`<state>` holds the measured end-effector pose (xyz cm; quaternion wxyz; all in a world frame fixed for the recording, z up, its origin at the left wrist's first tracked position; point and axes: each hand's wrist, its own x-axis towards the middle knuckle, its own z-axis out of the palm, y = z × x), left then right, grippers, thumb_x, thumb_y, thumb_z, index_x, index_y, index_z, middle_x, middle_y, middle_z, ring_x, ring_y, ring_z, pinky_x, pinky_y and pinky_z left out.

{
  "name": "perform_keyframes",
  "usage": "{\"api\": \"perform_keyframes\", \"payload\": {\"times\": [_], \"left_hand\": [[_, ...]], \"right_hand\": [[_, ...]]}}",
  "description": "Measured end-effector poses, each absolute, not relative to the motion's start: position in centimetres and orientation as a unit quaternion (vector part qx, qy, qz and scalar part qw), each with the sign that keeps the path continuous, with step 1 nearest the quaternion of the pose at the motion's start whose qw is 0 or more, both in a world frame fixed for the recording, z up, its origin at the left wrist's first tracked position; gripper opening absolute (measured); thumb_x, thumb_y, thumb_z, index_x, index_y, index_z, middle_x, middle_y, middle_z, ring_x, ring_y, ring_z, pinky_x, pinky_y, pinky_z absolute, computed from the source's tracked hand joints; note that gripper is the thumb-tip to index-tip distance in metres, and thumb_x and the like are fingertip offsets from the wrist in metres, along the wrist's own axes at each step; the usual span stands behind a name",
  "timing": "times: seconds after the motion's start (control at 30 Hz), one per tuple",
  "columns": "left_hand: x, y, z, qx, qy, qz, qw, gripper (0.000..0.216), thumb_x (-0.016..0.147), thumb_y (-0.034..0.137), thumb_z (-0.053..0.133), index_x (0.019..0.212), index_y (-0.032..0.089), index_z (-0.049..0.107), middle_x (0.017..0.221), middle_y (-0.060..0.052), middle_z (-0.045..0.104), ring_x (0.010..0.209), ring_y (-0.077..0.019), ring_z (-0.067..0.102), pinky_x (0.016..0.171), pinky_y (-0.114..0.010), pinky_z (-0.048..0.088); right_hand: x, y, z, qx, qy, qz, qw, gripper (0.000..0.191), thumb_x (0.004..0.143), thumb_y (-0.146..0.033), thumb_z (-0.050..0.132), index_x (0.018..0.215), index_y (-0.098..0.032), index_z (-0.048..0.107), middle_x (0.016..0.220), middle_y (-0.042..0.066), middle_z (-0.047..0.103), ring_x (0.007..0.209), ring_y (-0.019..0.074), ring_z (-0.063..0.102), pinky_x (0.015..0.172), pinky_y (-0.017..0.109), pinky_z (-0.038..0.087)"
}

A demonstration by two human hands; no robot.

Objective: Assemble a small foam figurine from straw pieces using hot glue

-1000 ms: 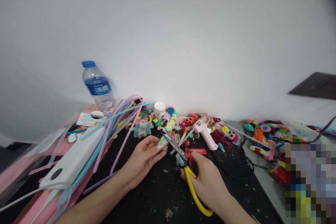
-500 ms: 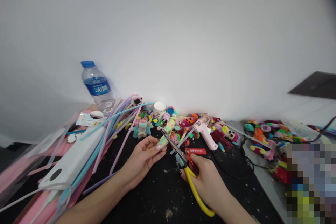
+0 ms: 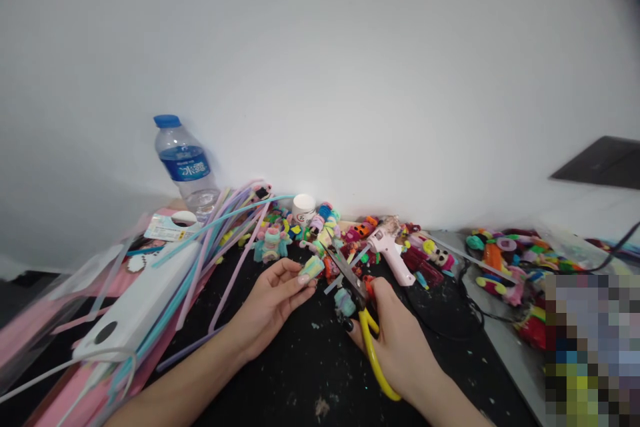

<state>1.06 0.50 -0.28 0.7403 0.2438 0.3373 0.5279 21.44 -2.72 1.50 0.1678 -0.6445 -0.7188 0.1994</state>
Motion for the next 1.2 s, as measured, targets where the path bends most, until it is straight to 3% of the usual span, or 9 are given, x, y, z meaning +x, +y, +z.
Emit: {"api": "perform_keyframes", "payload": {"times": [0.33, 0.57, 0.87, 1.2], "left_hand": [[1.0, 0.5, -0.6, 0.269, 0.345, 0.524, 0.73, 0.015, 0.073, 0.01, 0.071, 0.071, 0.014, 0.057, 0.072, 0.001, 0.064, 0.075, -0.0096, 0.065, 0.078, -0.022, 0.054], [1.2, 0.5, -0.5, 0.284, 0.342, 0.546, 0.71, 0.021, 0.073, 0.011, 0.071, 0.086, 0.019, 0.057, 0.076, 0.004, 0.062, 0.073, -0.0095, 0.064, 0.075, -0.023, 0.054], [1.1, 0.6, -0.6, 0.289, 0.357, 0.547, 0.7, 0.019, 0.072, 0.01, 0.072, 0.085, 0.017, 0.059, 0.075, 0.003, 0.062, 0.072, -0.0096, 0.064, 0.074, -0.022, 0.054], [1.2, 0.5, -0.5, 0.281, 0.355, 0.554, 0.698, 0.02, 0.071, 0.012, 0.073, 0.086, 0.016, 0.06, 0.078, 0.001, 0.064, 0.075, -0.0105, 0.064, 0.076, -0.023, 0.053]], "right_hand": [[21.4, -2.5, 1.1, -0.636, -0.731, 0.207, 0.135, 0.021, 0.072, -0.034, 0.059, 0.072, -0.022, 0.042, 0.07, -0.001, 0.054, 0.061, 0.0153, 0.046, 0.055, 0.024, 0.027], [21.6, -2.7, 0.9, -0.628, -0.736, 0.213, 0.138, 0.026, 0.075, -0.039, 0.058, 0.067, -0.022, 0.041, 0.063, -0.003, 0.052, 0.055, 0.013, 0.043, 0.052, 0.023, 0.025], [21.7, -2.5, 0.8, -0.635, -0.734, 0.204, 0.128, 0.033, 0.076, -0.043, 0.056, 0.06, -0.022, 0.037, 0.056, -0.003, 0.048, 0.052, 0.0121, 0.039, 0.052, 0.023, 0.025], [21.4, -2.4, 1.8, -0.652, -0.72, 0.2, 0.128, 0.021, 0.074, -0.035, 0.054, 0.08, -0.022, 0.039, 0.077, 0.001, 0.054, 0.063, 0.0162, 0.049, 0.056, 0.024, 0.031]]}}
